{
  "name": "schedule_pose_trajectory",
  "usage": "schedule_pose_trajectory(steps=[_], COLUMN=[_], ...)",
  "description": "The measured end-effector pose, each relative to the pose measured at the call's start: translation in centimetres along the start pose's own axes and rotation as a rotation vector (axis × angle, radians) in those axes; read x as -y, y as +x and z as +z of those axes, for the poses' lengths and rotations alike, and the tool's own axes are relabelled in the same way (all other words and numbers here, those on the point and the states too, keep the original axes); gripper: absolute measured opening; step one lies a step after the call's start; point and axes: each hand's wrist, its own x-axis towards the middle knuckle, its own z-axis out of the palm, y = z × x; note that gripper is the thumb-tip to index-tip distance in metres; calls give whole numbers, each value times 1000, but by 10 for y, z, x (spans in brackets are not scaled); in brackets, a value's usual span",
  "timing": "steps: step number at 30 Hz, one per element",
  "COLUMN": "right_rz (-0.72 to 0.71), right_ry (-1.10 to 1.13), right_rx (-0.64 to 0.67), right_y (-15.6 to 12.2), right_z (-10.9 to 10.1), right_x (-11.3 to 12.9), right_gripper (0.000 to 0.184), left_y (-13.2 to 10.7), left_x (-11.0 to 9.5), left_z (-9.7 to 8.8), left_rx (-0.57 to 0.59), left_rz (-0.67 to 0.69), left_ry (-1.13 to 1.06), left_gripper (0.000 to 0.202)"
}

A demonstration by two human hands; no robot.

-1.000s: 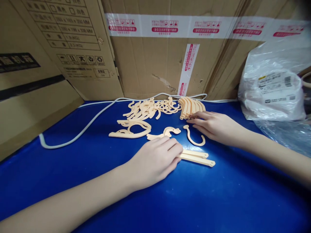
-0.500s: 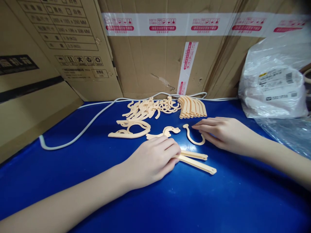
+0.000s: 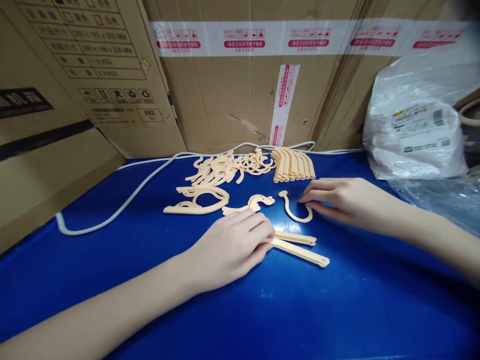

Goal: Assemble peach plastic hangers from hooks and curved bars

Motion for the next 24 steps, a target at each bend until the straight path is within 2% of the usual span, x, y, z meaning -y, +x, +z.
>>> schedule_pose_trajectory(steps=[3, 7, 9, 12, 17, 19, 24], right_rz=[63, 41, 35, 83, -33, -80, -231], right_ry=[30, 123, 147, 129, -187, -296, -535], right_rx=[97, 160, 160, 62, 92, 88, -35], right_y=[-1, 1, 2, 4, 6, 7, 10], right_z=[-8, -11, -7, 1, 12, 13, 10], right_x=[-3, 1, 6, 11, 6, 4, 7], right_gripper=[26, 25, 25, 34, 44, 41, 29], left_y=[0, -1, -1, -1, 1, 1, -1], left_x=[0, -1, -1, -2, -9, -15, -26], left_z=[0, -1, -1, -1, 1, 2, 2], left_rx=[5, 15, 14, 10, 17, 19, 26], left_rz=[1, -12, -34, -68, -97, -112, -83], left_ry=[-4, -9, -11, -6, 57, 89, 148], left_gripper=[15, 14, 13, 14, 14, 14, 15])
